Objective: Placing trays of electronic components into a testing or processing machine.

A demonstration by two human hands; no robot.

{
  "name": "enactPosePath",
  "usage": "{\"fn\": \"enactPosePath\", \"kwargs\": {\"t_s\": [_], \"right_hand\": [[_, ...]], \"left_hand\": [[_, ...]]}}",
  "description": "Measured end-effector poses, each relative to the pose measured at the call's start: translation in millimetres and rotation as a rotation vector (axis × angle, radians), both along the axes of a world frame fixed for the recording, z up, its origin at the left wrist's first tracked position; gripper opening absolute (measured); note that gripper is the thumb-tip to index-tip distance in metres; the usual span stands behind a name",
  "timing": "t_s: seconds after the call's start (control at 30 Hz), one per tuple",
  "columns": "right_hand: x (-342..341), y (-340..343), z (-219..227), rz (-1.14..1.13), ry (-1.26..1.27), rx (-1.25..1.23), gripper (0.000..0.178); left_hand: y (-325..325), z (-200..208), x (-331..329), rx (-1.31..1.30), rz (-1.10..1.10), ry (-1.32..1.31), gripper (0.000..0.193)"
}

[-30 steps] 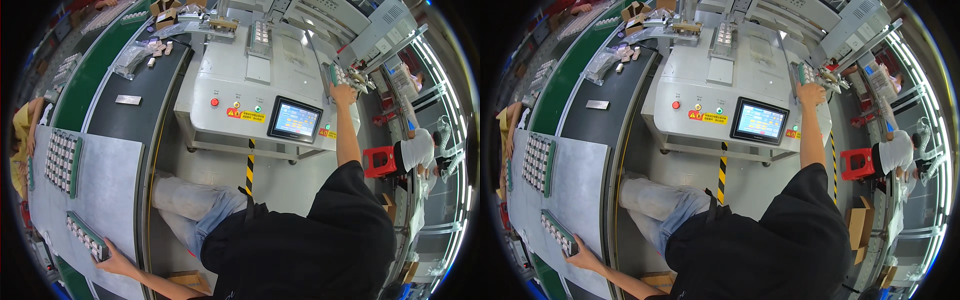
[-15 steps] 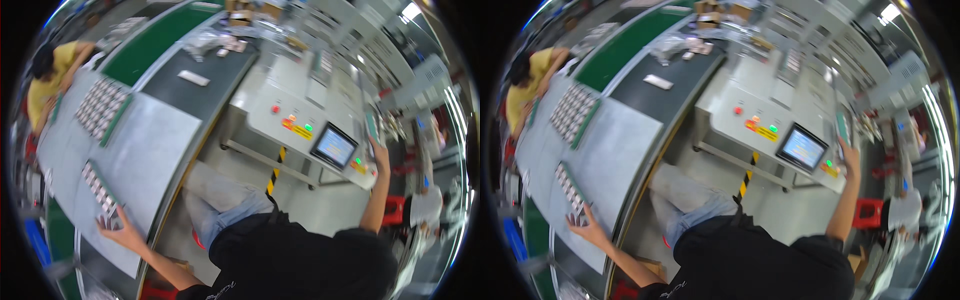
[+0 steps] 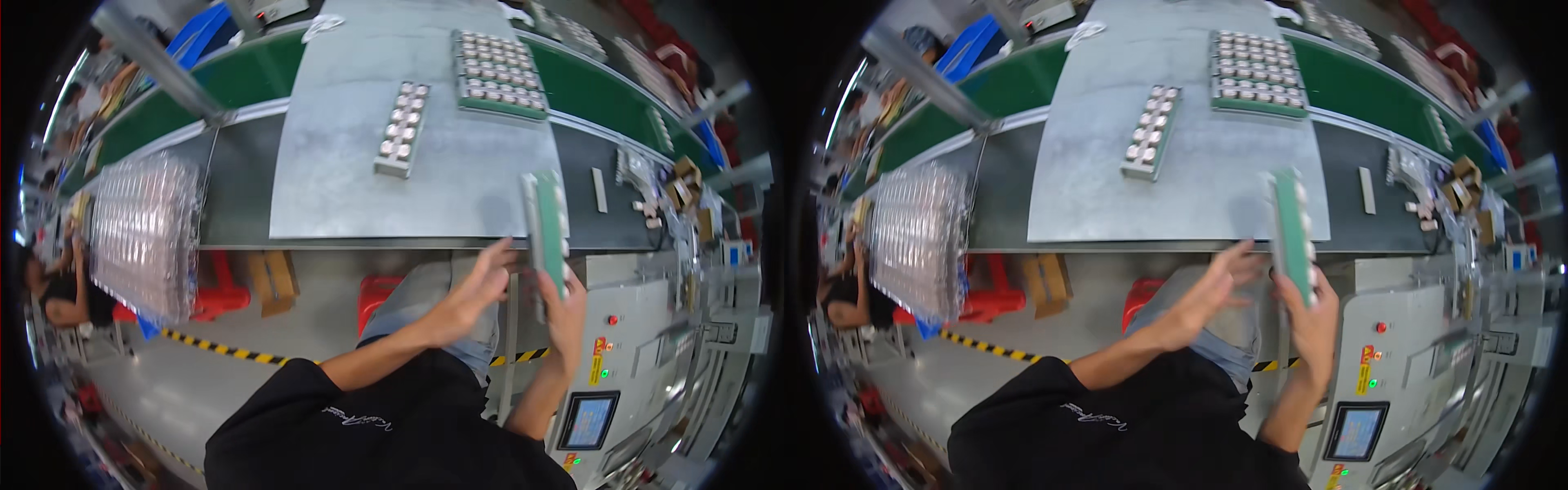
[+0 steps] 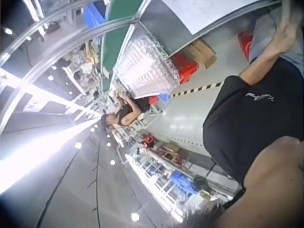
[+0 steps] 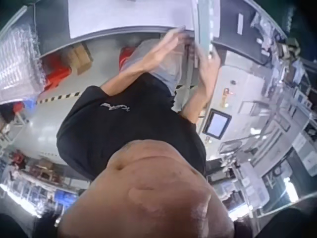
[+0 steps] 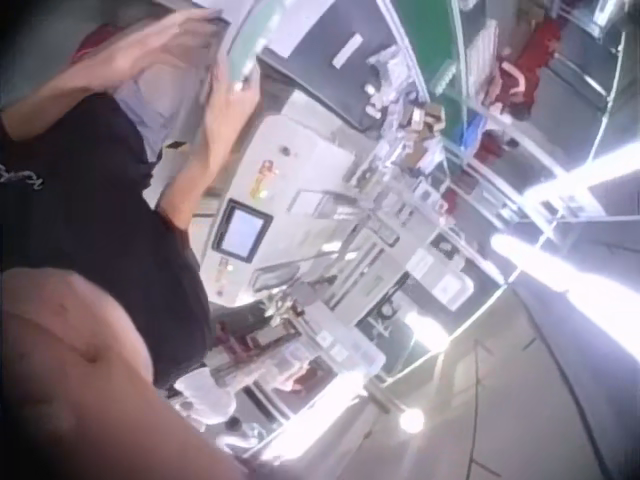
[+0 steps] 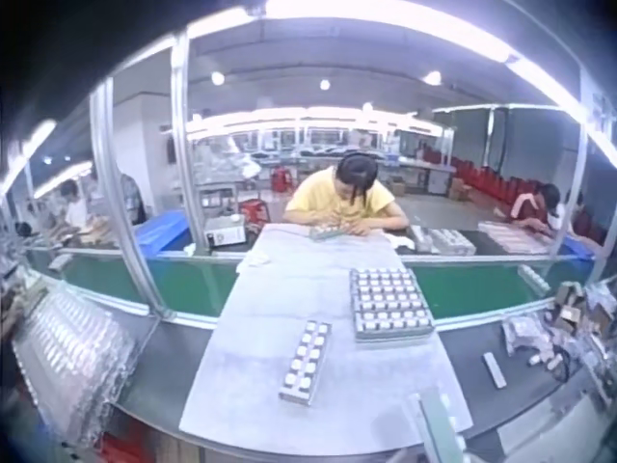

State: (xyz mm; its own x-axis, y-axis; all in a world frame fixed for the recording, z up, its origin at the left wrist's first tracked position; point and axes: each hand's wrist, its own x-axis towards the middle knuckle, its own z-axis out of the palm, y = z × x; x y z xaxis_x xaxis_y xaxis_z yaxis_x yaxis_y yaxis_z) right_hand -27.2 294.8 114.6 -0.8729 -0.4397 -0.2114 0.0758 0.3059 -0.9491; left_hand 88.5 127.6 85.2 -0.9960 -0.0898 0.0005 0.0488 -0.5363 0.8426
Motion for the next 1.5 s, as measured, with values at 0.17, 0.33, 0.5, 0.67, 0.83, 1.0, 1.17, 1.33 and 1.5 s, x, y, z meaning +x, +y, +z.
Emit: {"fn": "enactPosePath", "kwargs": {"t_s": [0.17,0.33,0.5,0.67,0.83,1.0,1.17,1.33,1.5], "right_hand": [[35,-119,12,0.167,0.516,0.125,0.054],[61,-154,4,0.438,0.528,0.021,0.086],[51,-176,-5,0.625,0.35,-0.231,0.081],[-24,-183,-46,0.273,0.209,-0.327,0.042],[-58,-187,-102,0.11,0.222,-0.276,0.023],[-40,-196,-78,0.148,0.539,-0.048,0.021],[-45,-197,-71,0.154,0.525,-0.031,0.018],[-49,-202,-75,0.202,0.514,-0.065,0.015],[-50,-203,-78,0.167,0.494,-0.057,0.013]], "left_hand": [[-49,10,13,0.142,0.323,-0.021,0.078],[-97,22,19,0.118,0.577,-0.055,0.076],[-150,26,38,0.23,0.716,-0.12,0.053],[-230,31,43,-0.155,0.897,-0.282,0.052],[-381,6,20,-0.757,0.985,-0.532,0.075],[-532,-31,-35,-1.16,1.041,-0.795,0.102],[-622,-62,-85,-1.385,1.028,-0.965,0.109],[-673,-67,-90,-1.399,0.907,-1.267,0.091],[-641,-79,-83,-1.385,1.006,-1.287,0.11]]}}
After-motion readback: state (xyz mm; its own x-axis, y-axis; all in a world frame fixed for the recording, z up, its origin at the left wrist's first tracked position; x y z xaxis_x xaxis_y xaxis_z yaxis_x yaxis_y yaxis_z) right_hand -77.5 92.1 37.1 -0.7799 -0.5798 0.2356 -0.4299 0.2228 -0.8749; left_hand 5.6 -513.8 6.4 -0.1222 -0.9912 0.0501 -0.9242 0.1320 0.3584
